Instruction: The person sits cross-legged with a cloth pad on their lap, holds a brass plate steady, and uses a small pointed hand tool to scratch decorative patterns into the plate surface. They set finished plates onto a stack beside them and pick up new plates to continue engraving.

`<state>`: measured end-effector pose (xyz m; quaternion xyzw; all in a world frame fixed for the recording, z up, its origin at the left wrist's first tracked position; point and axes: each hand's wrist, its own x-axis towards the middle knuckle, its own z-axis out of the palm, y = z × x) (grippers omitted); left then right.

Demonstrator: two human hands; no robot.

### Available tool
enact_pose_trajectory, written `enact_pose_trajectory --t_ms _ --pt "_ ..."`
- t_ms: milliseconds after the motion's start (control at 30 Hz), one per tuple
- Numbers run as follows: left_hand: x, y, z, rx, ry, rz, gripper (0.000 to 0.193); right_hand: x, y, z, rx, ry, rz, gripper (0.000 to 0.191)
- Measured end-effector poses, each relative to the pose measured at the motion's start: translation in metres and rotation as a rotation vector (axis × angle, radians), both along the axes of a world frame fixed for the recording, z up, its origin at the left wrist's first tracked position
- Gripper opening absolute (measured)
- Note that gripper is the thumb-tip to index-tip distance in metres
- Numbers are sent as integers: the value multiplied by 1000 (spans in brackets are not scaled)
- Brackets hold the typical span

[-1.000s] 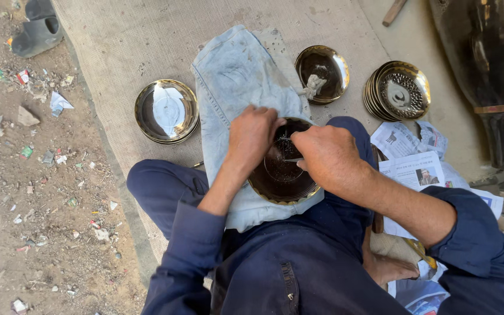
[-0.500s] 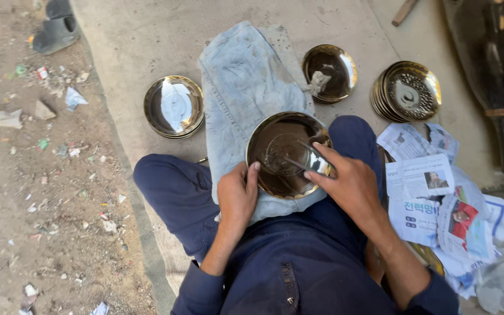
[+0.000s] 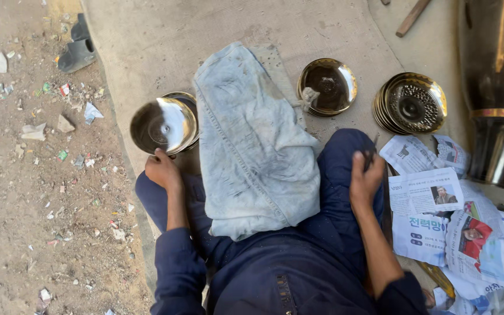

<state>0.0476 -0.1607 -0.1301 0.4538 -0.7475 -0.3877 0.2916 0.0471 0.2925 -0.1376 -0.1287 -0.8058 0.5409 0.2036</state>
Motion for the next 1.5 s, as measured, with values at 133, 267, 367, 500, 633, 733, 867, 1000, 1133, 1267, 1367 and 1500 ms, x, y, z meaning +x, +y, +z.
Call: enact_pose_trajectory --t_ms 133,267,367,500,633,733,867,1000,1133,1267,1367,1500 --pt "-16 15 -4 -199 -387 -161 50 -91 -8 10 188 -112 -145 34" --pt "-4 31 -12 -423 -693 -475 52 -165 -9 9 213 -255 -315 32" --pt "27 41 -18 -482 -382 -749 27 -185 4 -2 -69 -294 -94 45" --pt "58 55 -18 -394 -166 -794 19 -199 12 -9 -200 -488 -19 29" --pt "88 67 4 -152 21 -713 17 -185 10 -9 82 -188 -185 27" --pt "98 75 27 111 109 -507 20 -145 12 -1 240 257 -191 36" --pt "113 81 58 199 222 -371 25 -74 13 19 -180 508 -78 22" --pt "105 109 89 94 342 -544 23 -18 -2 51 -384 274 63 7" --pt "82 151 113 -33 297 -760 70 3 -55 68 -220 177 233 10" --pt "60 174 122 -312 89 -855 114 18 -76 105 166 38 281 24" --pt "55 179 123 -363 -4 -851 112 25 -72 144 327 -88 247 47" --pt "52 182 118 -354 -47 -820 108 34 -62 187 437 -258 515 62"
